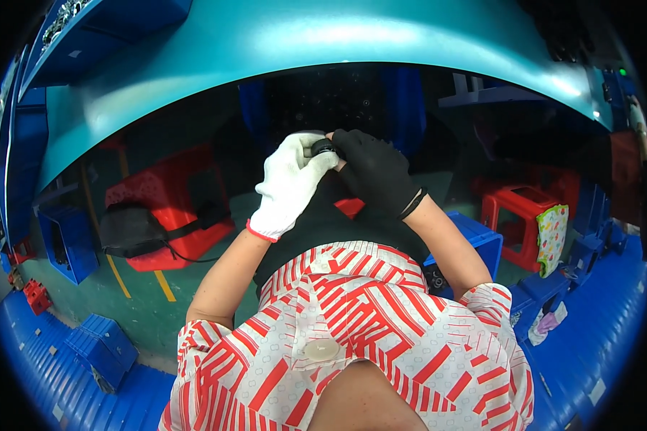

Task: The recorder is manually inserting metallic rings into circular black plastic housings at a factory workstation.

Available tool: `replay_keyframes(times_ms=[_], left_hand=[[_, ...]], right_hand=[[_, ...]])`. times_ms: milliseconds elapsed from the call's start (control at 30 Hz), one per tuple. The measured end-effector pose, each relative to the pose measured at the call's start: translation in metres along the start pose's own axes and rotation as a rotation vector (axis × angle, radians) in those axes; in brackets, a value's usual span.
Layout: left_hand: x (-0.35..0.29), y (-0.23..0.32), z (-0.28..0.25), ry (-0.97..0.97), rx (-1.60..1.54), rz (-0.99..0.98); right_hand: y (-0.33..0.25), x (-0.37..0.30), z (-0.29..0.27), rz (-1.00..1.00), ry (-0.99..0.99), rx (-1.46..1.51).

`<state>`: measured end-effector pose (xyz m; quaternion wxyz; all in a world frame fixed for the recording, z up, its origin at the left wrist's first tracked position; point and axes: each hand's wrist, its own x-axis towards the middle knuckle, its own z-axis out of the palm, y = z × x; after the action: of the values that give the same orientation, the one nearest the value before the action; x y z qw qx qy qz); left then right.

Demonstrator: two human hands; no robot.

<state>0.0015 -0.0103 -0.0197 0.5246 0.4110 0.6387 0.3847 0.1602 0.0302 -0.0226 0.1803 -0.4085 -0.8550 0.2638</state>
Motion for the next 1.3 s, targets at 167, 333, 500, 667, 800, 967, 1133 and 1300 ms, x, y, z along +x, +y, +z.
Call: replay_keyframes(times_ms=[167, 333, 500, 667, 800, 967, 1133, 1300], left_hand=[[0.002, 0.004, -0.003, -0.078, -0.189, -0.143], [0.004, 0.002, -0.007, -0.137, -0.293, -0.154], [0.002, -0.008, -0.003, -0.108, -0.478, -0.121], [0.004, -0.003, -0.009, -0.186, -0.364, -0.140], [0.010, -0.001, -0.013, -0.282, -0.258, -0.178], [0.001, 0.004, 0.001, -0.181, -0.529, -0.208], [0.001, 0.012, -0.005, -0.240, -0.282, -0.145], [0.003, 0.005, -0.005, -0.249, -0.320, -0.078]], right_hand=[[-0.006, -0.005, -0.004, -0.012, 0.021, 0.022], [-0.007, -0.008, -0.004, 0.069, 0.024, 0.207], [0.007, -0.010, 0.010, 0.145, 0.087, 0.526], [0.005, -0.007, -0.008, 0.123, -0.082, 0.354], [0.009, -0.005, -0.011, 0.050, -0.180, 0.206], [0.002, -0.012, 0.002, 0.114, 0.078, 0.069], [0.010, -0.010, -0.006, -0.029, -0.058, 0.148], [0.014, -0.004, -0.011, -0.059, -0.159, 0.239]])
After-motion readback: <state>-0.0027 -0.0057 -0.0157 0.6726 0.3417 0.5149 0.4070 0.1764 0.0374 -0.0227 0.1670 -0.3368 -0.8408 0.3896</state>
